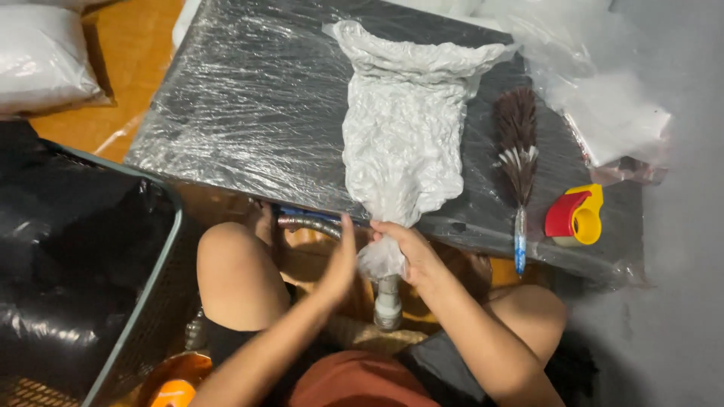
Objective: The person sits on the floor and uses a vacuum cleaner hose to remove air from a large white plastic bag containing a pillow. They hold the bag open, insert the hose, and press down on the bag to facilitate air removal, then remove the hose and smooth the package.
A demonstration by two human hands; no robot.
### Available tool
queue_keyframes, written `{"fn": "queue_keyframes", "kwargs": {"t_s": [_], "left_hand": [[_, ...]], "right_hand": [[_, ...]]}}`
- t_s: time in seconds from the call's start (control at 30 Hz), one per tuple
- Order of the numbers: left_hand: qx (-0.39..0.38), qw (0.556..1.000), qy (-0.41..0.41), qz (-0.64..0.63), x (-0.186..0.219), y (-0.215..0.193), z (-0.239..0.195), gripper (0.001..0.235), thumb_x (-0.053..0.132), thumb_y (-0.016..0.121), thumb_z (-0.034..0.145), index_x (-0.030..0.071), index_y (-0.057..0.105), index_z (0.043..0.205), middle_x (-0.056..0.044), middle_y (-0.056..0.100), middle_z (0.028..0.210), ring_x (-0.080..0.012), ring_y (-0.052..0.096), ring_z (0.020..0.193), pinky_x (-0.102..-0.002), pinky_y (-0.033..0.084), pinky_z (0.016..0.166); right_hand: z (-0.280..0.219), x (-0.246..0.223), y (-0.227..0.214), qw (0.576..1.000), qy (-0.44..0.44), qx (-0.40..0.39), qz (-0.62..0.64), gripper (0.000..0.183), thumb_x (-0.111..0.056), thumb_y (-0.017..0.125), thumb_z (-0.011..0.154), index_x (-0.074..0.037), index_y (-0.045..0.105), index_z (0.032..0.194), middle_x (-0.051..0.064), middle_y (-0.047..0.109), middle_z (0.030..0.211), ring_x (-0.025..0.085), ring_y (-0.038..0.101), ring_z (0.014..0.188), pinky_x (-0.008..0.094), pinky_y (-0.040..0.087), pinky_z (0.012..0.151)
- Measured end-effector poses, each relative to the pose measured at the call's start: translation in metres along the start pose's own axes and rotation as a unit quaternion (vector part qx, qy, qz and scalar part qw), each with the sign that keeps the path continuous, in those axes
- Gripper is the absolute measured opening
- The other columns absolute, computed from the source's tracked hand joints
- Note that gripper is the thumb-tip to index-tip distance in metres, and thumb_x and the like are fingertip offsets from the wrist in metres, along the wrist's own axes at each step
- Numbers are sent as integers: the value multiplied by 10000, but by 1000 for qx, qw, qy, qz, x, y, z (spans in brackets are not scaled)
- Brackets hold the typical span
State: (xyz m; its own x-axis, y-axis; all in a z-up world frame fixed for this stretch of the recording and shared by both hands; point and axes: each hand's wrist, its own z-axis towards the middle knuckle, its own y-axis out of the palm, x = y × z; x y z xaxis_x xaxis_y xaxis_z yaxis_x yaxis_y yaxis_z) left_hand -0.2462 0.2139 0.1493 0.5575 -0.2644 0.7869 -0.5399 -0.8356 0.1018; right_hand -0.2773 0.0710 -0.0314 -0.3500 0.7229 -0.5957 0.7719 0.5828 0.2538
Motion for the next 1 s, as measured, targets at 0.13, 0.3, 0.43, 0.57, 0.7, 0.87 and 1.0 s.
{"fn": "queue_keyframes", "kwargs": {"t_s": [0.13,0.3,0.43,0.57,0.7,0.87,1.0], "left_hand": [[22,992,19,-120,-95,6,48,862,576,311,1026,-157,405,1470,-430,377,1513,-501,324,1481,-628,210,1241],[69,990,59,-104,-101,7,34,733,481,280,1073,-102,413,1498,-341,343,1581,-400,280,1518,-519,178,1280],[98,986,84,-102,-112,3,36,671,409,261,1096,-106,401,1503,-328,325,1590,-371,260,1529,-492,146,1287],[75,991,97,-43,-185,-11,92,650,501,270,1075,-4,390,1466,-244,521,1238,-317,518,1113,-426,386,967],[67,983,163,-50,-201,-12,99,552,479,265,1091,56,419,1411,-171,708,817,-251,748,654,-358,617,578],[74,976,203,-31,-178,-15,66,576,403,381,1080,-11,334,1478,-158,730,804,-227,745,617,-352,602,569],[99,961,260,1,-182,-10,62,581,356,435,1082,-59,341,1478,-188,737,782,-264,752,613,-385,588,562]], "right_hand": [[11,4,8,1000,0,-1,-9,458,-173,959,667,88,713,952,220,722,859,325,762,767,487,632,702],[-24,-10,41,1000,-13,-6,0,452,-226,933,712,75,743,991,199,736,906,281,754,773,448,633,724],[-20,-11,41,1000,-9,-14,24,453,-193,916,736,78,741,1053,160,734,961,251,746,849,429,607,788],[2,-8,38,999,-3,-33,32,385,-191,901,748,33,745,1019,132,745,924,224,753,828,371,614,775],[-15,-21,48,998,1,-49,29,366,-225,886,765,-3,750,1023,97,755,918,199,753,826,355,621,794],[9,-16,46,994,42,-97,41,395,-259,844,812,-14,722,1097,125,747,967,245,754,904,410,610,885],[18,-17,41,991,44,-117,41,493,-328,834,823,6,708,1163,161,751,1047,280,746,976,442,598,927]]}}
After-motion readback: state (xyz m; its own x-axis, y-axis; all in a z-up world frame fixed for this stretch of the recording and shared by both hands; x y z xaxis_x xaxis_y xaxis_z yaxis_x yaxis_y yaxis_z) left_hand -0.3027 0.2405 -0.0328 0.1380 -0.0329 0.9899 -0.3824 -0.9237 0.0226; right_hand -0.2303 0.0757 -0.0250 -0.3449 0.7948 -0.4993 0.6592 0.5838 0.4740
